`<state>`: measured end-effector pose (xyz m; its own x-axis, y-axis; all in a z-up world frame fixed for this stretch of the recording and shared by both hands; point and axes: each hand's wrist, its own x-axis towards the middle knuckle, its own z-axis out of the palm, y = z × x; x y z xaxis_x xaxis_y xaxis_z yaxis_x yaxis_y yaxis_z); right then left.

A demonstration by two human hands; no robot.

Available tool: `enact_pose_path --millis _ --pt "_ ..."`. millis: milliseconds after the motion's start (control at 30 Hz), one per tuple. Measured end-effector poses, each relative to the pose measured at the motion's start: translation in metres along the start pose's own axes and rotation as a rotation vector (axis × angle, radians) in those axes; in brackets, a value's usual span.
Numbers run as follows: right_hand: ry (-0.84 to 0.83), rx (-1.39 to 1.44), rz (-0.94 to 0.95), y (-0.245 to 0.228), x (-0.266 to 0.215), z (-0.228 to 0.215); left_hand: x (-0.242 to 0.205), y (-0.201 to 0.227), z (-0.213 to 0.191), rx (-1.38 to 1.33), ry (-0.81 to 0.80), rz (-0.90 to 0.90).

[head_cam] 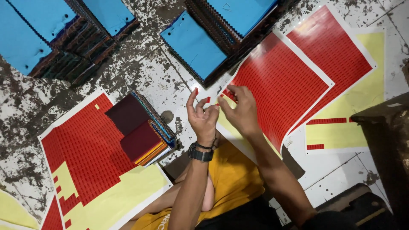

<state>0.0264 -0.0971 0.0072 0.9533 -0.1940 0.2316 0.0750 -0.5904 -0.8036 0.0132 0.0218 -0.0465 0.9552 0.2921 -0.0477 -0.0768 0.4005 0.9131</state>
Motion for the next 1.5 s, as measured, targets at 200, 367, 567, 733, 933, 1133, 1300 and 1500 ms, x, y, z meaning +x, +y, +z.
enact_pose_path --millis 200,367,567,733,933,1133,1300,1500 --pt "0.055 -0.377 -0.223 0.030 -0.002 0.027 0.003 0.026 0.000 0.061 0.054 0.033" --pt "0.194 -0.482 -0.339 0.045 -0.009 0.035 0.006 0.000 -0.018 0.071 0.089 0.031" --pt "0.074 0.063 -0.294 0.000 -0.011 0.018 0.014 0.038 -0.004 0.041 0.174 -0.050" --pt "-0.259 0.635 -0.041 -0.027 -0.034 0.024 0.024 0.060 0.002 -0.060 0.275 -0.092" --pt "-0.344 0.678 -0.042 -0.079 -0.024 0.055 0.038 0.109 -0.025 -0.116 0.275 -0.046" --pt "-0.404 0.572 -0.237 -0.125 0.022 0.101 0.049 0.171 -0.113 0.117 0.256 0.071" --pt "-0.690 0.458 -0.585 -0.193 0.032 0.124 0.041 0.213 -0.179 0.568 0.152 0.189" --pt "-0.887 0.367 -0.636 -0.216 0.022 0.158 0.044 0.214 -0.224 0.598 0.179 0.198"
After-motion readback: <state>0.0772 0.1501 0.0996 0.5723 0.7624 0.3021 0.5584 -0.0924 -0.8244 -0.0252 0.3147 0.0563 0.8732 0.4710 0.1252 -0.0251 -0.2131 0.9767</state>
